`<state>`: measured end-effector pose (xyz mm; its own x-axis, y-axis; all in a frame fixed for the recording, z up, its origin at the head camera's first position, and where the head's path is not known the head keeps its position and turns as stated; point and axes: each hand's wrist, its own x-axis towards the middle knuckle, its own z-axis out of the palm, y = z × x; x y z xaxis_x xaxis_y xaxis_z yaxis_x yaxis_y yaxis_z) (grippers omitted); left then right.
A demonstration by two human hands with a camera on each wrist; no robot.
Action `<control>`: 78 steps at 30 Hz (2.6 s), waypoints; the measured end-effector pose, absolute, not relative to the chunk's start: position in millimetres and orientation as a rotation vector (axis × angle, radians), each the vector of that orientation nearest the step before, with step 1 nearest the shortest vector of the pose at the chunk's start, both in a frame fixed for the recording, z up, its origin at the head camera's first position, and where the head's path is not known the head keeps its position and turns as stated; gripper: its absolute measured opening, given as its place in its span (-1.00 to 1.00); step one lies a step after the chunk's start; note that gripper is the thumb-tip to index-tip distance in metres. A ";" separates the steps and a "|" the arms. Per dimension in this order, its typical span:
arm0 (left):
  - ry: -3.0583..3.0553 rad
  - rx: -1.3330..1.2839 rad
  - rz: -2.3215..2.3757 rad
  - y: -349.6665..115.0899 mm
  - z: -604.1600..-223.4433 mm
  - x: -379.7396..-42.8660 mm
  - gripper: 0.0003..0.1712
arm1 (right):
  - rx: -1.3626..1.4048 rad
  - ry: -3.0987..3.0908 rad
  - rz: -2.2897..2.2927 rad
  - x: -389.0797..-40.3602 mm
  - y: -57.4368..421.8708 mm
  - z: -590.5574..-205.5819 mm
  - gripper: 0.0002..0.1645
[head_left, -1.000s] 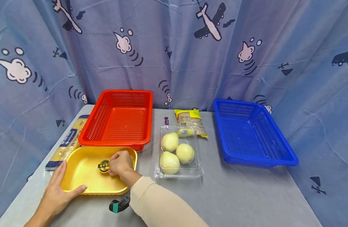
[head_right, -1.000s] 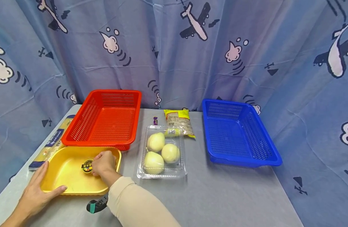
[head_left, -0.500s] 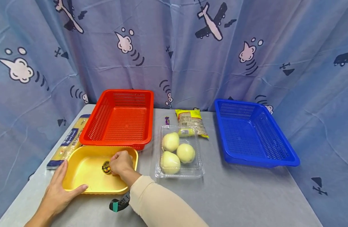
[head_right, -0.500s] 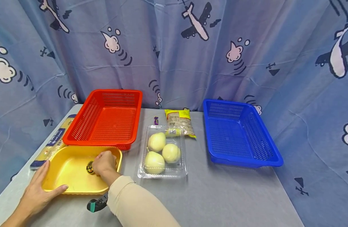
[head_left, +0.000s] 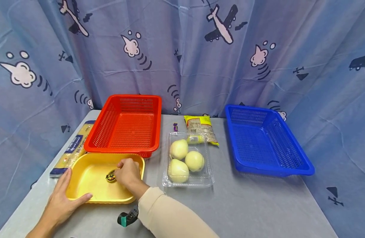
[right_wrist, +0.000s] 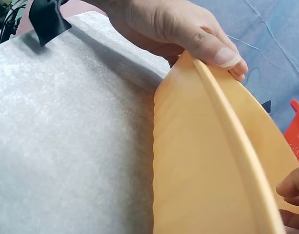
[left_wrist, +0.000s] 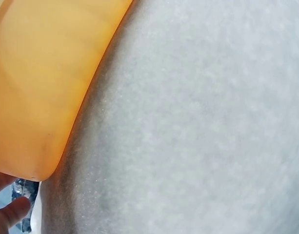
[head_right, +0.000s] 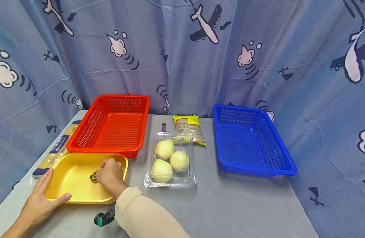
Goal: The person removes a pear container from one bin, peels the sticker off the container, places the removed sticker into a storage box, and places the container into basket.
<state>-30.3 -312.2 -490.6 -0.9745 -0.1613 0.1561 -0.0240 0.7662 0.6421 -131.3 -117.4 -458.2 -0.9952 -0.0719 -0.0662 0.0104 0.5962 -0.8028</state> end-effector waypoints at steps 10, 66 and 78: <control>-2.752 0.127 -1.008 -312.5 -490.4 -31.3 0.32 | -0.214 2.707 -1.442 -127.2 -104.3 -444.6 -0.89; -2.827 0.213 -0.981 -314.6 -491.6 -33.2 0.35 | -0.681 2.428 -1.894 -108.0 19.2 -345.2 -0.66; -2.807 0.212 -0.998 -313.8 -491.7 -32.0 0.34 | -0.721 2.377 -1.970 -102.5 46.8 -333.4 -0.60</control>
<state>-32.0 -313.8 -491.7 -0.9780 -0.1844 0.0977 -0.0813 0.7679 0.6354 -102.5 46.8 -333.4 -0.8963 -0.3231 0.3038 -0.3585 0.1247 -0.9252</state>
